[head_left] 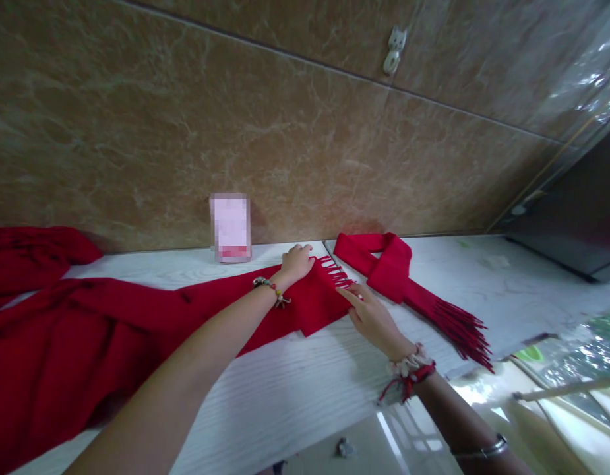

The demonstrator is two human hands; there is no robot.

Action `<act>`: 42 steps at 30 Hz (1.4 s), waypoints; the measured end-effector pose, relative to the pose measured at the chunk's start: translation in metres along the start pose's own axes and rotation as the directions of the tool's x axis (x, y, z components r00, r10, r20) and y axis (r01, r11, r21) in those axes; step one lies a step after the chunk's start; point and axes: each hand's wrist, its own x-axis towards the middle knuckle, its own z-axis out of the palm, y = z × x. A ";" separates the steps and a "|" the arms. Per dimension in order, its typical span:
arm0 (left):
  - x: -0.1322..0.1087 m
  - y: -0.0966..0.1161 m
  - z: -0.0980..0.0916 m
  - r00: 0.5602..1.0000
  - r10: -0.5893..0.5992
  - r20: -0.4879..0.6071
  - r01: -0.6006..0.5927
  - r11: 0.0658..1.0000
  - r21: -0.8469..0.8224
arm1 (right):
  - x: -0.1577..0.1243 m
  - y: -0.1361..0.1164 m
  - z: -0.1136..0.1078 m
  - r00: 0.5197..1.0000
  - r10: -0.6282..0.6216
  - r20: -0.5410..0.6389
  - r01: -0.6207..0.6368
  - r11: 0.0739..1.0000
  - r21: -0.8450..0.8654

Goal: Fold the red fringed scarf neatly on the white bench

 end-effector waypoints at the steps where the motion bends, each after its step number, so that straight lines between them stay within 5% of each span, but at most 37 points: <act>1: -0.014 0.001 -0.001 1.000 0.011 -0.008 -0.011 0.999 0.039 | 0.002 0.001 -0.002 0.998 -0.052 0.032 0.053 0.998 -0.023; 3: -0.046 -0.001 -0.001 0.999 0.032 0.015 -0.035 0.979 0.203 | 0.006 0.004 -0.006 0.981 -0.155 0.119 0.159 0.987 -0.025; 7: -0.094 -0.023 -0.001 0.964 0.084 0.252 -0.166 0.931 0.326 | 0.007 0.002 -0.008 0.954 -0.197 0.225 0.202 0.979 0.003; 11: -0.093 -0.049 -0.012 0.921 0.234 0.311 -0.339 0.874 0.348 | -0.004 -0.024 -0.005 0.968 -0.092 0.235 0.131 0.979 -0.155; 15: -0.090 -0.053 -0.030 0.862 0.293 0.413 -0.436 0.845 0.309 | -0.008 -0.050 -0.005 0.989 -0.021 0.149 0.065 0.954 -0.292; 18: -0.105 -0.051 -0.041 0.865 0.291 0.409 -0.443 0.826 0.350 | 0.001 -0.054 -0.010 0.990 -0.074 0.117 0.107 0.945 -0.310; 25: -0.128 -0.054 -0.056 0.870 0.233 0.434 -0.445 0.748 0.492 | 0.022 -0.042 -0.014 0.893 -0.313 0.324 0.392 0.894 -0.217; 28: -0.128 -0.049 -0.058 0.903 0.204 0.378 -0.389 0.761 0.518 | 0.025 -0.042 -0.013 0.910 -0.263 0.320 0.326 0.931 -0.162; 33: -0.130 -0.042 -0.053 0.917 0.178 0.356 -0.342 0.811 0.474 | 0.027 -0.042 -0.016 0.982 -0.040 0.184 0.047 0.998 -0.031; 38: -0.129 -0.042 -0.045 0.961 0.199 0.191 -0.272 0.801 0.534 | 0.031 -0.035 -0.018 0.990 -0.032 0.136 0.027 0.999 0.035; 42: -0.130 -0.045 -0.051 0.952 0.219 0.214 -0.302 0.787 0.538 | 0.026 -0.028 -0.018 0.993 -0.092 0.077 0.091 0.996 0.025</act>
